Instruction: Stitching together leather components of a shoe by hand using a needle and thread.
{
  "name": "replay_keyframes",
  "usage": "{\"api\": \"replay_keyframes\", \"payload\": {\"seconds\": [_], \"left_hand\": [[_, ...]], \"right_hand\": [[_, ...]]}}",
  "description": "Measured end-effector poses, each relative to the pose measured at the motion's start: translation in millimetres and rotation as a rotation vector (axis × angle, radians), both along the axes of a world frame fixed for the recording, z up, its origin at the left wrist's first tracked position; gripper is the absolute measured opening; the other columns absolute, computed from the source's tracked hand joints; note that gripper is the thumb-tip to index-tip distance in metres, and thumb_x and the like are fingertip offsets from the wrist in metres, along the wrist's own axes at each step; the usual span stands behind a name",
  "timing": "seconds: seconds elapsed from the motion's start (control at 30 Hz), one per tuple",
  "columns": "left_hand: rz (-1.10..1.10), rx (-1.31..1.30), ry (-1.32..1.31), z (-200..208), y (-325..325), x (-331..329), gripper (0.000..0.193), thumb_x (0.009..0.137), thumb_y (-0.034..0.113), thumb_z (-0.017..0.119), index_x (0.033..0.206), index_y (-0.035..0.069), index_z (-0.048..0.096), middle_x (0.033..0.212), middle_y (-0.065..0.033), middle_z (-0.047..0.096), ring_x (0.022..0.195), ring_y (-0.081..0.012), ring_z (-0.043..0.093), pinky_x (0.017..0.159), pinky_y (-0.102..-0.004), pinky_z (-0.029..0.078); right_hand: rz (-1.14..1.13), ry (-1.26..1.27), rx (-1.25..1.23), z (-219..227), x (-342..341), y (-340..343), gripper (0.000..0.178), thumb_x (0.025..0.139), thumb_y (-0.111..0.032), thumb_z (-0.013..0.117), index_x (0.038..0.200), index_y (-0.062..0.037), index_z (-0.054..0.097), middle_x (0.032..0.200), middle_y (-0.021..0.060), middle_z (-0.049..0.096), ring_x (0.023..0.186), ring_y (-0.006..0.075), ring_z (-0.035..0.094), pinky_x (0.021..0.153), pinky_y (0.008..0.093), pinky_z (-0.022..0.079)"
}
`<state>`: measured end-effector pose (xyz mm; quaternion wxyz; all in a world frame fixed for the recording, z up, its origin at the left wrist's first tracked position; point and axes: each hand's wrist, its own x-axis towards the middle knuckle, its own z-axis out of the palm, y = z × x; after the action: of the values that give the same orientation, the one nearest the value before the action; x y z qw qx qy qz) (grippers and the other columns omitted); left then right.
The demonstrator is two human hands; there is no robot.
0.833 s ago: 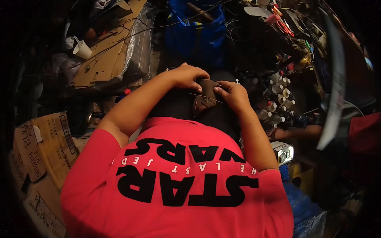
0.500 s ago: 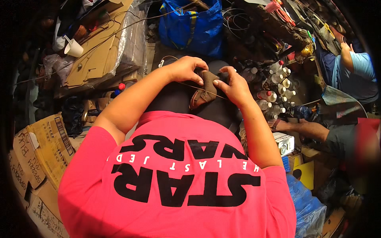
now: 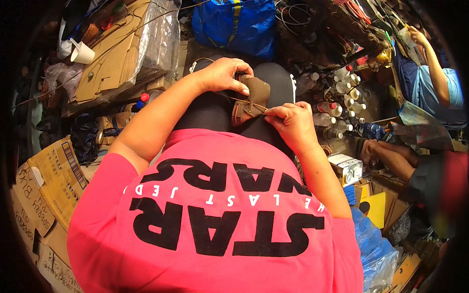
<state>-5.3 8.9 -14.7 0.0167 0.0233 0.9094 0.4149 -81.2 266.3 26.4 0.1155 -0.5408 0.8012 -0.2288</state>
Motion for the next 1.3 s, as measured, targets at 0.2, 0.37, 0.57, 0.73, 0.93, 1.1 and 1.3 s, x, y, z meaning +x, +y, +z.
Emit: {"api": "replay_keyframes", "payload": {"seconds": [0.2,0.37,0.57,0.73,0.93,1.1,1.3], "left_hand": [[0.014,0.038,-0.080,1,-1,0,0.050,0.066,0.033,0.083,0.106,0.008,0.066,0.101,-0.0098,0.065,0.096,-0.0240,0.062,0.084,-0.0332,0.048],[0.024,0.045,-0.088,2,1,2,0.050,0.066,0.032,0.083,0.106,0.008,0.066,0.101,-0.0102,0.066,0.096,-0.0237,0.062,0.085,-0.0325,0.048],[0.024,0.035,-0.082,5,2,2,0.050,0.066,0.032,0.083,0.107,0.008,0.066,0.101,-0.0105,0.066,0.097,-0.0244,0.063,0.085,-0.0329,0.048],[0.026,0.016,-0.083,6,3,2,0.051,0.066,0.033,0.082,0.107,0.007,0.066,0.101,-0.0109,0.066,0.097,-0.0254,0.062,0.086,-0.0336,0.049],[0.024,0.011,-0.063,5,3,2,0.051,0.066,0.033,0.082,0.107,0.007,0.066,0.102,-0.0115,0.065,0.098,-0.0261,0.062,0.086,-0.0343,0.049],[0.019,0.009,-0.048,4,3,4,0.052,0.066,0.034,0.082,0.106,0.006,0.066,0.102,-0.0116,0.065,0.097,-0.0266,0.062,0.085,-0.0343,0.049],[0.023,0.007,-0.018,2,2,3,0.051,0.065,0.033,0.083,0.104,0.007,0.066,0.100,-0.0111,0.066,0.095,-0.0271,0.062,0.083,-0.0350,0.049]], "right_hand": [[-0.068,0.031,0.151,7,-2,-6,0.016,0.084,-0.016,0.065,0.099,-0.0138,0.071,0.077,0.0067,0.066,0.076,0.0241,0.063,0.080,0.0388,0.040],[-0.212,-0.113,0.112,19,-5,-2,0.014,0.082,-0.011,0.066,0.096,-0.0095,0.068,0.079,0.0118,0.068,0.075,0.0278,0.066,0.073,0.0379,0.047],[-0.023,-0.163,-0.019,10,4,-7,0.010,0.080,-0.009,0.068,0.088,-0.0032,0.068,0.078,0.0159,0.068,0.072,0.0279,0.068,0.064,0.0341,0.052],[-0.186,-0.325,-0.046,13,1,-16,0.011,0.081,-0.012,0.068,0.090,-0.0048,0.069,0.077,0.0154,0.068,0.068,0.0272,0.068,0.063,0.0329,0.051],[-0.081,-0.227,-0.035,10,1,-25,0.012,0.081,-0.012,0.068,0.092,-0.0088,0.070,0.078,0.0151,0.068,0.070,0.0286,0.068,0.065,0.0332,0.052],[-0.068,-0.178,-0.003,17,1,-29,0.013,0.079,-0.013,0.067,0.090,-0.0089,0.071,0.079,0.0148,0.068,0.072,0.0302,0.068,0.066,0.0349,0.053],[0.019,0.034,0.069,19,2,-36,0.013,0.077,-0.014,0.068,0.089,-0.0080,0.071,0.082,0.0149,0.068,0.077,0.0294,0.068,0.070,0.0357,0.054]]}}
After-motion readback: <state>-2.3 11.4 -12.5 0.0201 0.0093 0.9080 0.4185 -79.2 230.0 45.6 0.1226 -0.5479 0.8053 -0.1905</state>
